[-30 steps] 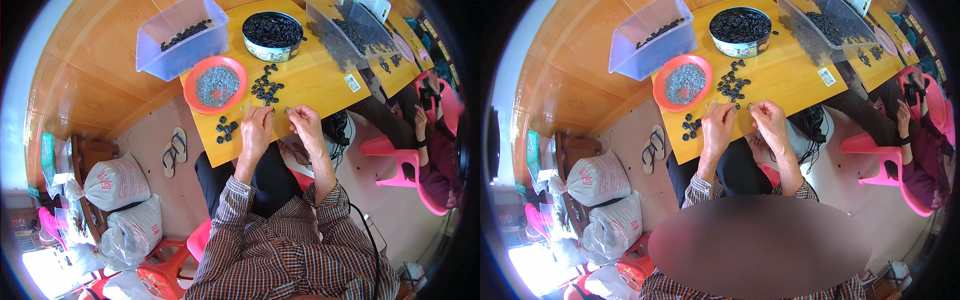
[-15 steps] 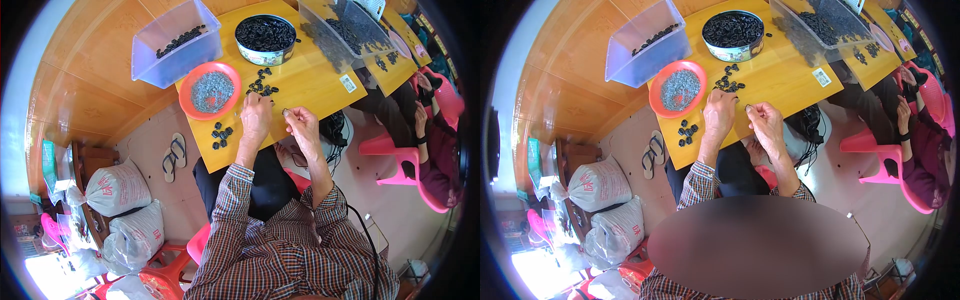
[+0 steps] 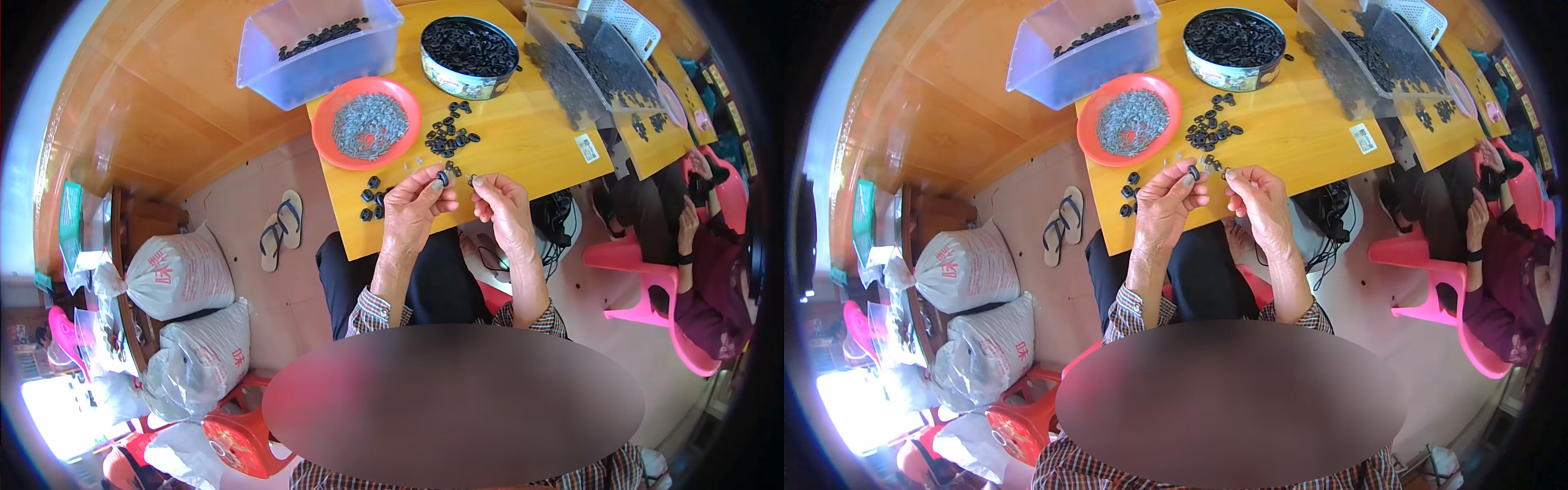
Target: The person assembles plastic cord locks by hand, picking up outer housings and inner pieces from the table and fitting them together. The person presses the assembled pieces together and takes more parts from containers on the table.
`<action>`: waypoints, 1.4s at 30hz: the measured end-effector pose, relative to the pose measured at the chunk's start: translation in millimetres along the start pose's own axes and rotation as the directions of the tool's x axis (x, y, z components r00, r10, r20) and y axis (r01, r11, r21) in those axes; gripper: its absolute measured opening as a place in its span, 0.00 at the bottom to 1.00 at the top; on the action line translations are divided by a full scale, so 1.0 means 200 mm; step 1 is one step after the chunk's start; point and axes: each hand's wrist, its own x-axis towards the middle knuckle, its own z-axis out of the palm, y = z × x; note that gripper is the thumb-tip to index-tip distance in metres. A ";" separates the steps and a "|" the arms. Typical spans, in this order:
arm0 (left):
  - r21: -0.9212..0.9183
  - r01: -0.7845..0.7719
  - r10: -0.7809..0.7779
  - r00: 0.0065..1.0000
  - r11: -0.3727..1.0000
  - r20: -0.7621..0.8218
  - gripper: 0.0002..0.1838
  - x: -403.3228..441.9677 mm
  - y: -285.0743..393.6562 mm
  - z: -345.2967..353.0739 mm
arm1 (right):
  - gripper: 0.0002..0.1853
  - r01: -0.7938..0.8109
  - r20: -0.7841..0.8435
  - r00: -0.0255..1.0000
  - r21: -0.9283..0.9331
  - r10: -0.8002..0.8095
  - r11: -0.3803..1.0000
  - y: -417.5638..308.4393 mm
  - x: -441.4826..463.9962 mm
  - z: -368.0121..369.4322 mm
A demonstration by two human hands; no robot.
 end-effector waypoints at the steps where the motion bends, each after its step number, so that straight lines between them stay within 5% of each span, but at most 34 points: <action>1: -0.015 0.001 -0.001 1.000 1.000 0.010 0.12 -0.01 0.00 -0.01 | 0.11 0.006 0.017 1.000 0.003 -0.006 1.000 0.00 0.00 0.00; 11: -0.150 -0.070 0.077 0.996 0.986 0.039 0.12 -0.03 -0.04 -0.09 | 0.09 0.012 0.175 0.985 -0.092 0.004 0.996 0.00 -0.04 0.07; 23: 0.068 -0.123 0.120 0.992 0.990 0.038 0.18 -0.06 -0.03 -0.11 | 0.09 0.005 0.149 0.989 -0.125 0.014 0.992 0.00 -0.04 0.08; 35: 0.014 -0.126 0.124 0.990 0.992 0.068 0.19 -0.06 -0.04 -0.13 | 0.08 -0.002 0.177 0.984 -0.154 0.029 0.988 0.01 -0.04 0.09; 42: -0.007 -0.105 0.105 0.993 0.994 0.045 0.17 -0.07 -0.04 -0.13 | 0.07 0.107 0.101 0.991 -0.131 -0.094 0.986 0.02 -0.04 0.11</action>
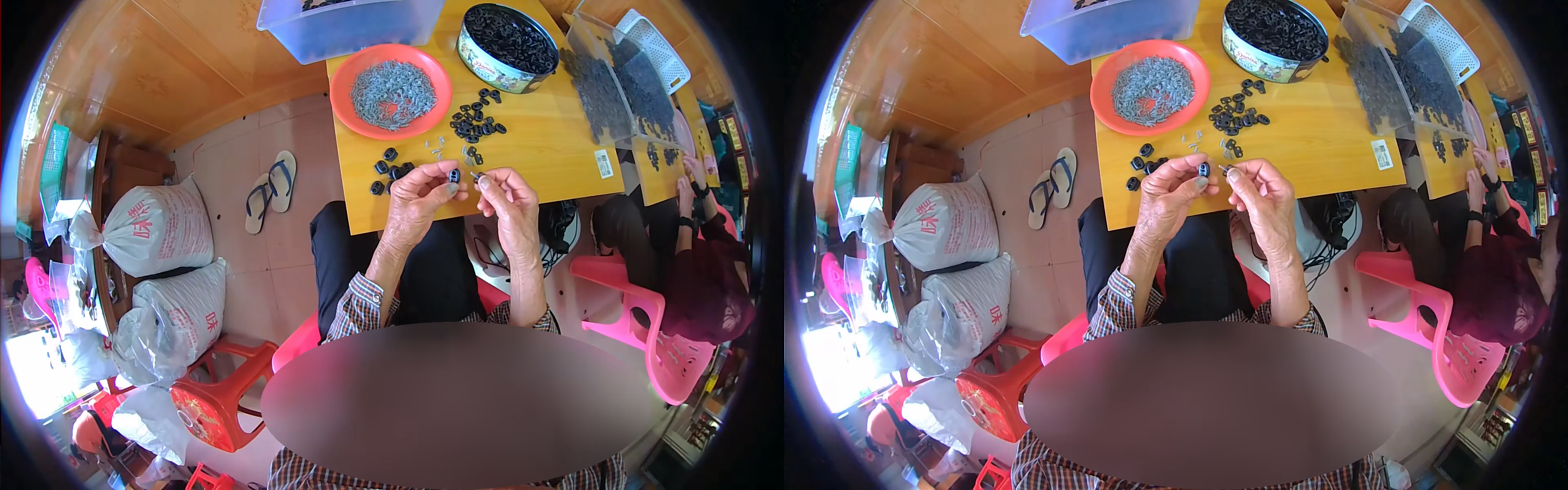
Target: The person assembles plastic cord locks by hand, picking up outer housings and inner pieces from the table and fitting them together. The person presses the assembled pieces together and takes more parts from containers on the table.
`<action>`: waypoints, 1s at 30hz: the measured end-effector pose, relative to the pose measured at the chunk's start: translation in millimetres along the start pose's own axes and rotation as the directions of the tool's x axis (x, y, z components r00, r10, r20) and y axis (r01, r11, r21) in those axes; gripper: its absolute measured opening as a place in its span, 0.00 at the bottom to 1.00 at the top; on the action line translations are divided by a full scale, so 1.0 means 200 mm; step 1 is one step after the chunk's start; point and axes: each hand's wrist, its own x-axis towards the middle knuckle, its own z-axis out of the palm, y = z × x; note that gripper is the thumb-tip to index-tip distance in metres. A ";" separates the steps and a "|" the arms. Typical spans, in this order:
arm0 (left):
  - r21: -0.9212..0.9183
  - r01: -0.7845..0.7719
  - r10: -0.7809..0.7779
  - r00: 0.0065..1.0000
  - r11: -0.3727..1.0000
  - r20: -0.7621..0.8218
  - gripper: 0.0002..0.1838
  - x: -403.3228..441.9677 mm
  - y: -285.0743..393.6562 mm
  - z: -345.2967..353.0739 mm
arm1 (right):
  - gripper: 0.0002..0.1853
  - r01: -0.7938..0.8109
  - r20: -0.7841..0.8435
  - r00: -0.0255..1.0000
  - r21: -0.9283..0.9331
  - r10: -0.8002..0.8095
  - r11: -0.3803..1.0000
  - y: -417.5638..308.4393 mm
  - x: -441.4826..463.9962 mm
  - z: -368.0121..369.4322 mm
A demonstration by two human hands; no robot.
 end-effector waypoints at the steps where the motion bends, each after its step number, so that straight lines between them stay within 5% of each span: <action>1: 0.094 0.021 -0.022 1.000 0.995 0.012 0.17 0.00 0.00 0.00 | 0.06 0.032 -0.023 0.999 -0.023 -0.032 0.999 0.01 0.00 0.00; 5: 0.277 0.052 -0.064 0.997 0.959 0.035 0.19 -0.02 0.04 0.08 | 0.06 0.133 -0.002 0.991 -0.013 -0.133 0.991 -0.02 -0.01 0.03; 14: 0.358 0.056 -0.043 0.998 0.932 -0.045 0.20 -0.02 0.02 0.06 | 0.08 0.091 0.075 0.993 -0.060 -0.087 0.994 0.00 -0.01 0.01; 30: 0.161 -0.033 0.046 0.996 0.986 -0.077 0.09 -0.01 -0.02 0.03 | 0.08 0.160 0.033 0.987 -0.091 -0.158 0.983 -0.03 -0.03 0.05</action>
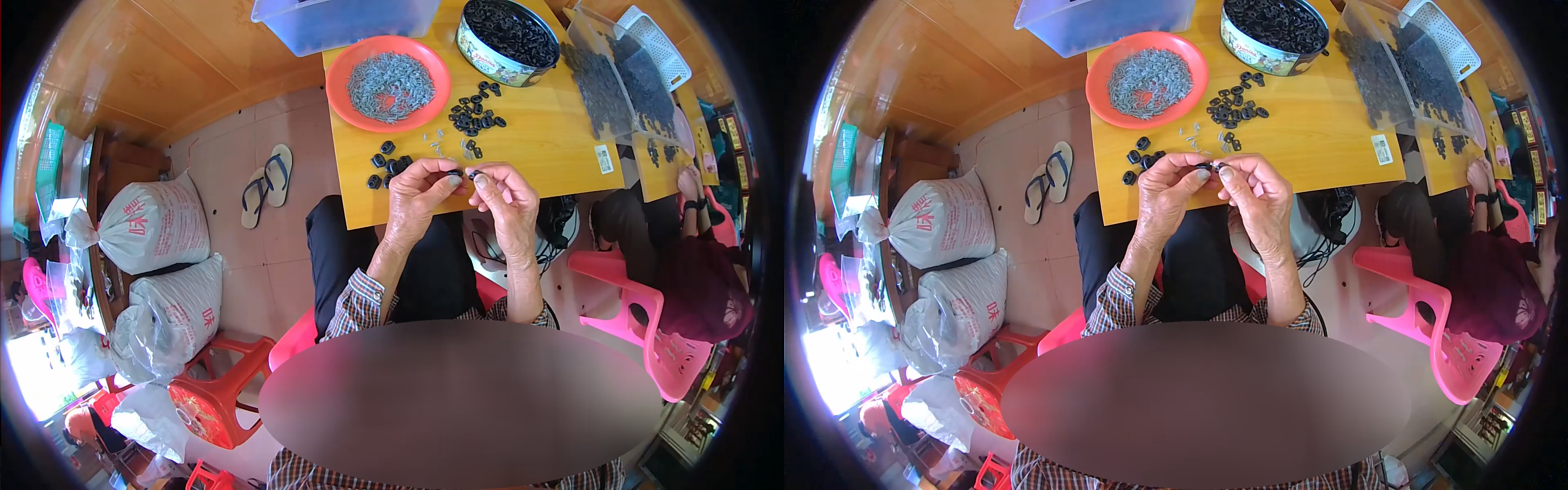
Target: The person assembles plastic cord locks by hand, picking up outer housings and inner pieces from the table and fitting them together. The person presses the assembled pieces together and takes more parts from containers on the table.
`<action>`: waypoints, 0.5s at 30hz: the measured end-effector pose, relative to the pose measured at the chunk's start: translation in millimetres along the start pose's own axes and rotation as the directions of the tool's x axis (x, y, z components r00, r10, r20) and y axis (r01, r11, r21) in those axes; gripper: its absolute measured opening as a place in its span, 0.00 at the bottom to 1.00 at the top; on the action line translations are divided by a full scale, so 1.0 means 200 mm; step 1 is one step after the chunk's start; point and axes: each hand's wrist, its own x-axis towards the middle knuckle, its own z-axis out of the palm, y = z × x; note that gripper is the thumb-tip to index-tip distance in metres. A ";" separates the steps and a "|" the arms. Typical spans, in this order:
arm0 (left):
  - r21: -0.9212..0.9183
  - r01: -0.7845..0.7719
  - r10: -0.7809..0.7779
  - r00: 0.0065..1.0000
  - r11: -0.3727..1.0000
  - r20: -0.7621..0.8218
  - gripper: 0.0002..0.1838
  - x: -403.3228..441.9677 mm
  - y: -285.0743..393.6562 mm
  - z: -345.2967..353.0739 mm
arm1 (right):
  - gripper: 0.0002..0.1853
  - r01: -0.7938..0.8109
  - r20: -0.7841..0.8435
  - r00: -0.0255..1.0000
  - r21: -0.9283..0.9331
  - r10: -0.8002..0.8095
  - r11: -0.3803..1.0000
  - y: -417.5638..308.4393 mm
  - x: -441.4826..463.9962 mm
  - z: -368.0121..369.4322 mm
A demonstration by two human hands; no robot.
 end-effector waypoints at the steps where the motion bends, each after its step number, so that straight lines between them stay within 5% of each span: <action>1: 0.021 0.003 -0.003 1.000 1.000 0.007 0.10 0.00 0.00 0.00 | 0.08 0.023 -0.022 0.999 0.003 -0.023 1.000 -0.01 0.00 0.00; 11: 0.159 -0.160 0.158 0.987 0.974 0.025 0.13 0.00 0.00 0.01 | 0.09 -0.051 0.003 0.999 -0.034 0.051 0.998 0.02 0.00 -0.01; 15: 0.048 -0.033 0.034 0.999 0.998 -0.024 0.13 -0.01 0.00 0.01 | 0.09 -0.071 -0.010 0.997 0.024 0.071 0.997 0.01 0.00 0.00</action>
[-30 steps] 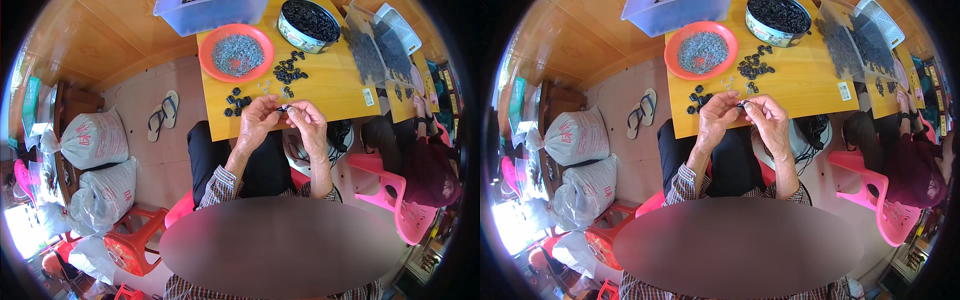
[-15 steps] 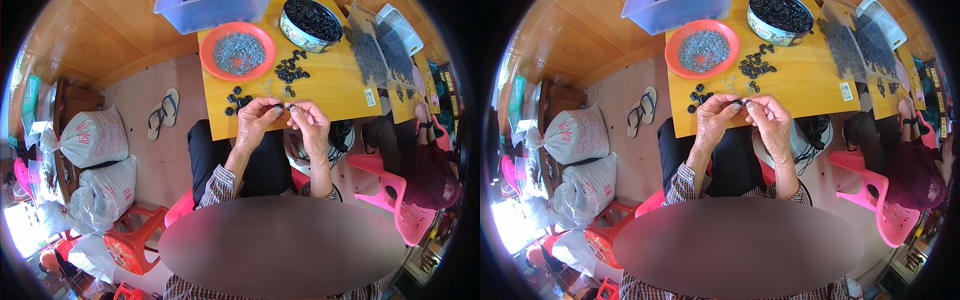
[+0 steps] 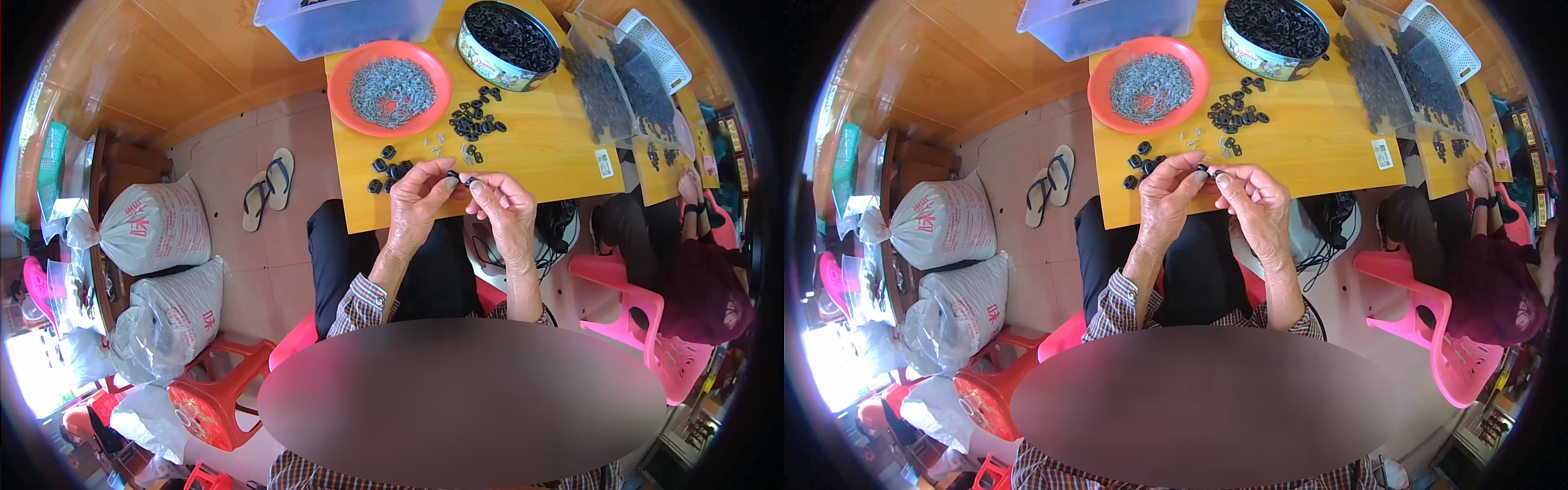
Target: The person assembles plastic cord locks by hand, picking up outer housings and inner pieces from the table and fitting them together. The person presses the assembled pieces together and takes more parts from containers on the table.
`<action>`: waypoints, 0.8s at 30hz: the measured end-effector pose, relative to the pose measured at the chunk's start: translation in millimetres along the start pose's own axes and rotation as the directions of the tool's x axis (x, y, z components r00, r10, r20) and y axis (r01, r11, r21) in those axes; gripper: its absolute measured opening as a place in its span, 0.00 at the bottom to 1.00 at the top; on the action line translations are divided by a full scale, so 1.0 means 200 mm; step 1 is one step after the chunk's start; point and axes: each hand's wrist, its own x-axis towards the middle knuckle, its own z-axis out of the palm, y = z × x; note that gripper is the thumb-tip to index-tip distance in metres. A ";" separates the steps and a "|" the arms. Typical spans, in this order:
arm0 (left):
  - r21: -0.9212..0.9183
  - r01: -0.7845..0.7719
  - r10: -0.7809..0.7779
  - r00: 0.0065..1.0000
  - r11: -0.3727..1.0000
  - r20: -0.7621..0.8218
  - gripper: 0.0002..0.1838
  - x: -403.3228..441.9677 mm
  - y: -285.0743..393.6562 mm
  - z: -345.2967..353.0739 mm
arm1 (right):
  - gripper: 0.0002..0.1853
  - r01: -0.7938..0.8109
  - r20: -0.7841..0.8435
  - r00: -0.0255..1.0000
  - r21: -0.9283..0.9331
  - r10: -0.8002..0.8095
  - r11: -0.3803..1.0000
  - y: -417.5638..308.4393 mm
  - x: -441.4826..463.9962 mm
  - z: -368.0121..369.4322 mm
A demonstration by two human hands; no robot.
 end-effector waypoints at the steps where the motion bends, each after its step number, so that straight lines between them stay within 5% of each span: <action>1: -0.029 0.006 -0.006 1.000 1.000 -0.007 0.13 0.00 0.00 0.00 | 0.09 0.005 0.002 1.000 -0.002 -0.005 1.000 0.00 0.00 0.00; 24: -0.071 0.096 -0.091 0.994 0.993 0.066 0.17 0.00 0.01 -0.04 | 0.11 -0.131 -0.008 0.991 -0.122 0.131 0.984 0.01 0.01 -0.01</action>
